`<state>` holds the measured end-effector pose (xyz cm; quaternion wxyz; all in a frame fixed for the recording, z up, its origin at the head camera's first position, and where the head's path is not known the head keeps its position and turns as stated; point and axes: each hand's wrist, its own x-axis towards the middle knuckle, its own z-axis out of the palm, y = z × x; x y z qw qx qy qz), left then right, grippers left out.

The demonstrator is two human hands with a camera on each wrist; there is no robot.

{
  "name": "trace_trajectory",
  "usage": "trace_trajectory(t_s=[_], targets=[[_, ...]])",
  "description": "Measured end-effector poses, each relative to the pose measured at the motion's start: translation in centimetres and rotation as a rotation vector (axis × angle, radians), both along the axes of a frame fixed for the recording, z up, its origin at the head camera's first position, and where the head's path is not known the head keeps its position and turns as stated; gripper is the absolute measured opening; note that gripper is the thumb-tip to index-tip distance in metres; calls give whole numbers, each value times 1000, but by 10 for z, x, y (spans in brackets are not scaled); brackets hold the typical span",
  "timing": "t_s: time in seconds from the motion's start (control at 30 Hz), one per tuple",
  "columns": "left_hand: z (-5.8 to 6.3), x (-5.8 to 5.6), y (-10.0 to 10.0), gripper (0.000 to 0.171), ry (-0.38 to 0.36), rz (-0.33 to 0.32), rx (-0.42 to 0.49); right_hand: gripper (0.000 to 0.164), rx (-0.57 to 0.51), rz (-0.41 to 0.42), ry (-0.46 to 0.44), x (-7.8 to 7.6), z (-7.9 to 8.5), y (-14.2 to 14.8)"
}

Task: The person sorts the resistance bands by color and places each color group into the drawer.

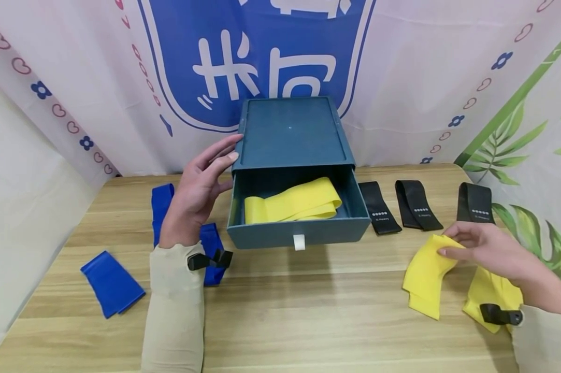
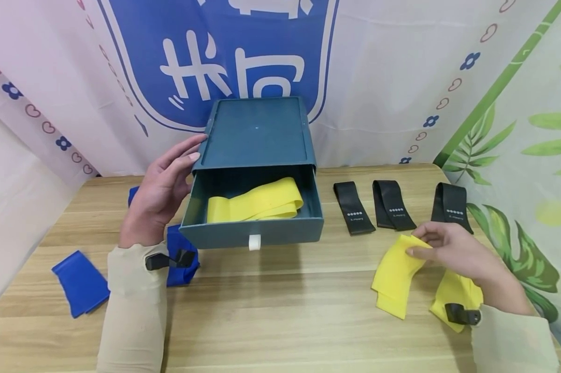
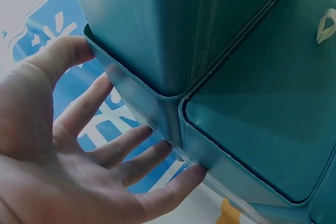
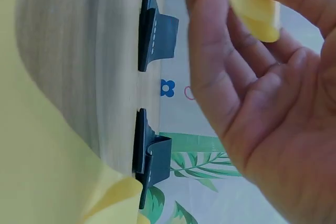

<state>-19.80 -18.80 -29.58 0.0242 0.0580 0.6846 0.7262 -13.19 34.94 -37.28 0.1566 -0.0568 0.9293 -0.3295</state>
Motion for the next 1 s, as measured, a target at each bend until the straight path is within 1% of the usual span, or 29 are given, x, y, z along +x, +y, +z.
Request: trace_trajectory(t_s=[0.1,0.17,0.33,0.5,0.6,0.73,0.8,0.83,0.9,1.0], targets=[[0,0,0,45,0,1,1,33,-28,-33,11,-1,2,0],[0,0,0,45,0,2,0,31,-80,-66,20,0,3,1],[0,0,0,45,0,4,-5,18,-248,-134,54,3,6,1],[1,0,0,46,-4,4,-10,13,-308,-165,87,4,12,-2],[1,1,-2,46,-3,7,-10,15,-335,-178,117,4,17,-7],[0,0,-2,45,4,-2,-4,18,-397,-212,134,9,29,-14],[-1,-1,-1,45,7,-9,1,19,-477,-232,138,12,37,-17],[-1,-1,-1,45,7,-11,1,20,-551,-227,148,13,40,-20],[-1,-1,-1,45,6,-9,-1,22,-711,-193,178,12,47,-25],[-1,-1,-2,45,3,-2,-1,30,-950,-100,216,7,62,-36]])
